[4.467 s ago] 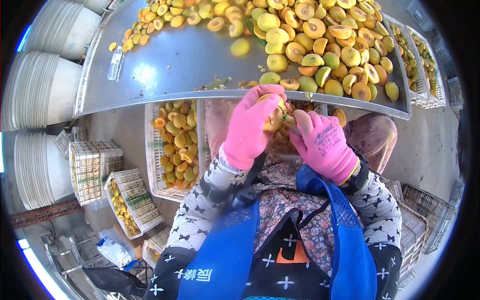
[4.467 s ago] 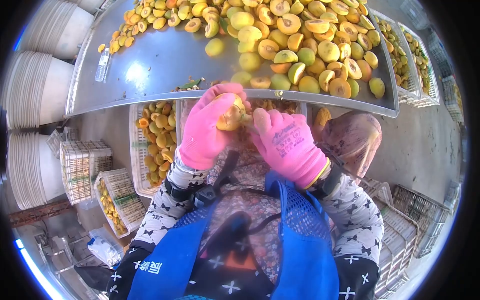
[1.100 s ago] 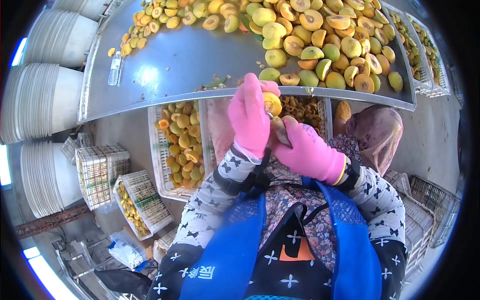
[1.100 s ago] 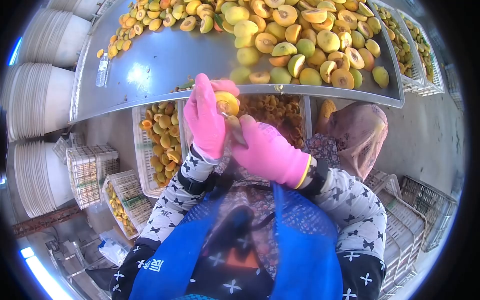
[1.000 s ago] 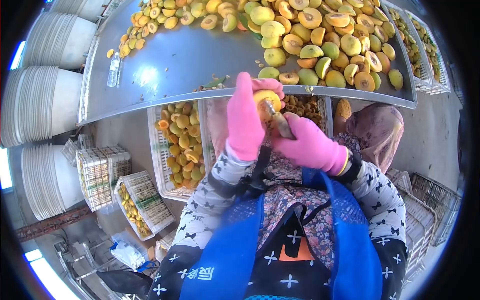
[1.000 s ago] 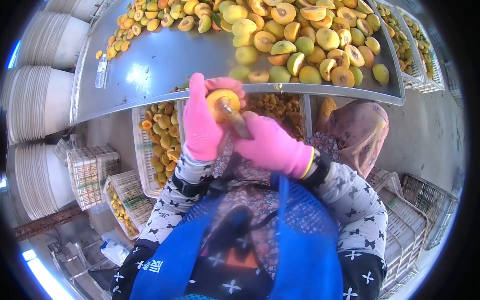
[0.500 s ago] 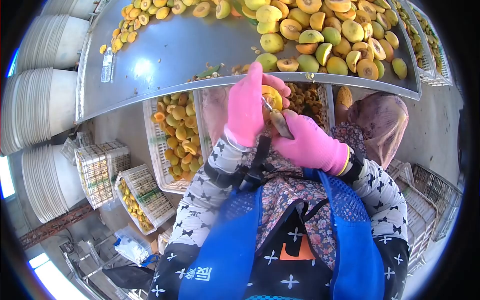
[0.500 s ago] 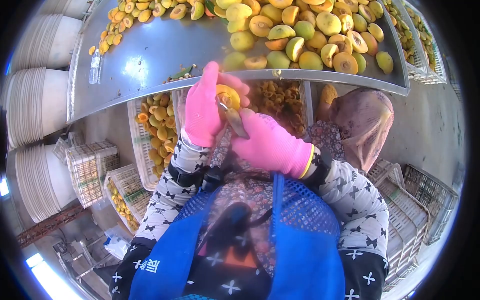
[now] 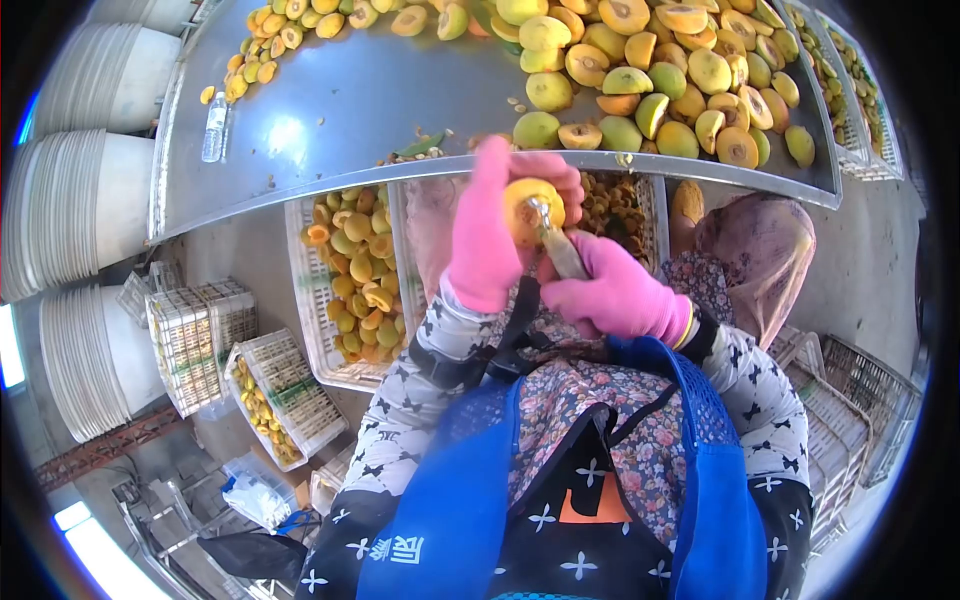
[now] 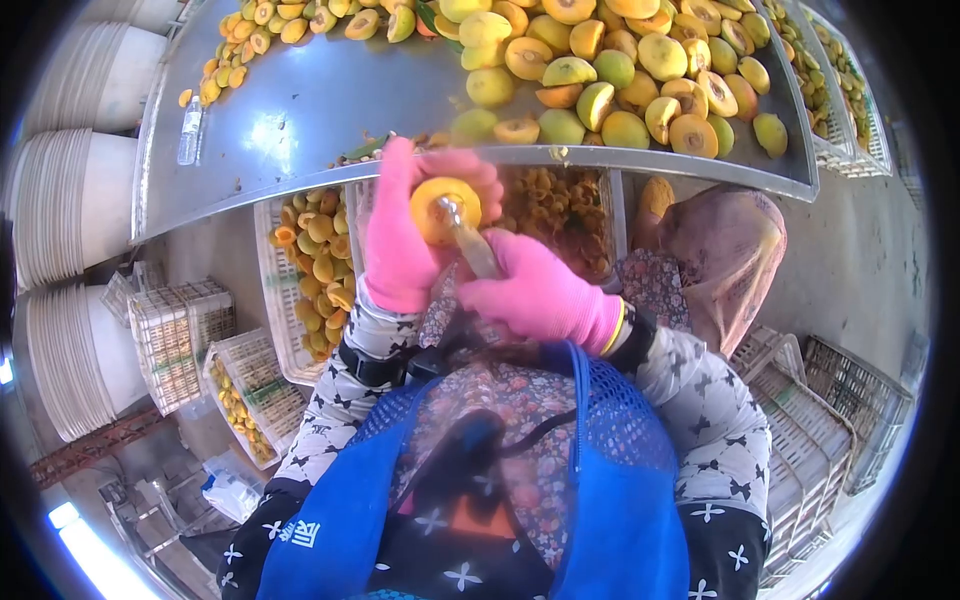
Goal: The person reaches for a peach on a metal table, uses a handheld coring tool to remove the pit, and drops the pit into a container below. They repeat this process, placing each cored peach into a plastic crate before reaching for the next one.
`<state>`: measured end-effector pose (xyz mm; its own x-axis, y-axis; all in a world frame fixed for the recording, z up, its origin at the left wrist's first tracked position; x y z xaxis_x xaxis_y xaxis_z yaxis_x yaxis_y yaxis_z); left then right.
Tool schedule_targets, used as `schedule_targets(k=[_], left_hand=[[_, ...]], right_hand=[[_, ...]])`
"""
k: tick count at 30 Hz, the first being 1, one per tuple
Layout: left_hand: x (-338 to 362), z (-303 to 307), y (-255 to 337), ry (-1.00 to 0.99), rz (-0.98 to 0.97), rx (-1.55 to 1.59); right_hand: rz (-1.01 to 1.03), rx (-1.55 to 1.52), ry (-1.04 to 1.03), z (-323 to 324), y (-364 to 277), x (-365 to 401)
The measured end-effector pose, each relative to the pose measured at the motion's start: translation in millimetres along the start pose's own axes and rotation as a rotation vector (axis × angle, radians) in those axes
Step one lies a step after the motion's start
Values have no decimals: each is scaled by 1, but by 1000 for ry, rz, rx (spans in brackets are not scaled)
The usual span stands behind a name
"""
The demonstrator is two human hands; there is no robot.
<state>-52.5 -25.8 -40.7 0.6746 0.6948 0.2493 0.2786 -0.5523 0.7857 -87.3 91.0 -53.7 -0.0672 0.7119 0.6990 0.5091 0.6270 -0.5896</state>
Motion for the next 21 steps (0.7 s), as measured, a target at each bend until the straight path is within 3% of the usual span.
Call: schedule_targets(k=[1, 3, 5, 8, 9, 14, 16, 19, 21], left_hand=[[2, 7, 0, 9, -10, -114], [10, 3, 9, 86, -202, -255], [13, 0, 14, 111, -413, -310], [11, -3, 21, -46, -338, -345], [12, -7, 24, -143, -188, -298], [5, -6, 18, -283, -257, -472], [6, -8, 19, -304, -289, -407], [3, -2, 21, -138, -215, -236], [8, 19, 38, -123, -302, -500]], right_hand=[[-5, -10, -6, -3, 3, -2], [66, 150, 110, -6, 7, -7], [61, 135, 94, -10, 7, -6], [-60, -45, -135, -19, -6, 11], [-85, -48, -211, -15, -7, 14], [-167, -195, -368, -12, 0, 20], [-147, -196, -424, -9, 2, 17], [-96, -33, -429, -7, -2, 21], [-121, 104, -367, -4, -1, 27]])
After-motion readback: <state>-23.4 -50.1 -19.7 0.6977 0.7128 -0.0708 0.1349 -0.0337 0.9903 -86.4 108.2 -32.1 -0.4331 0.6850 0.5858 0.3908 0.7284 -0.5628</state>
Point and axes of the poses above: each hand's wrist, its own x-axis away from the middle knuckle, its own z-axis out of the back of the hand, y = z × x, the point moved 6 cm from there along -x, towards the middle knuckle, and after that the axes turned 15 degrees about -z, right-handed, at the moved point
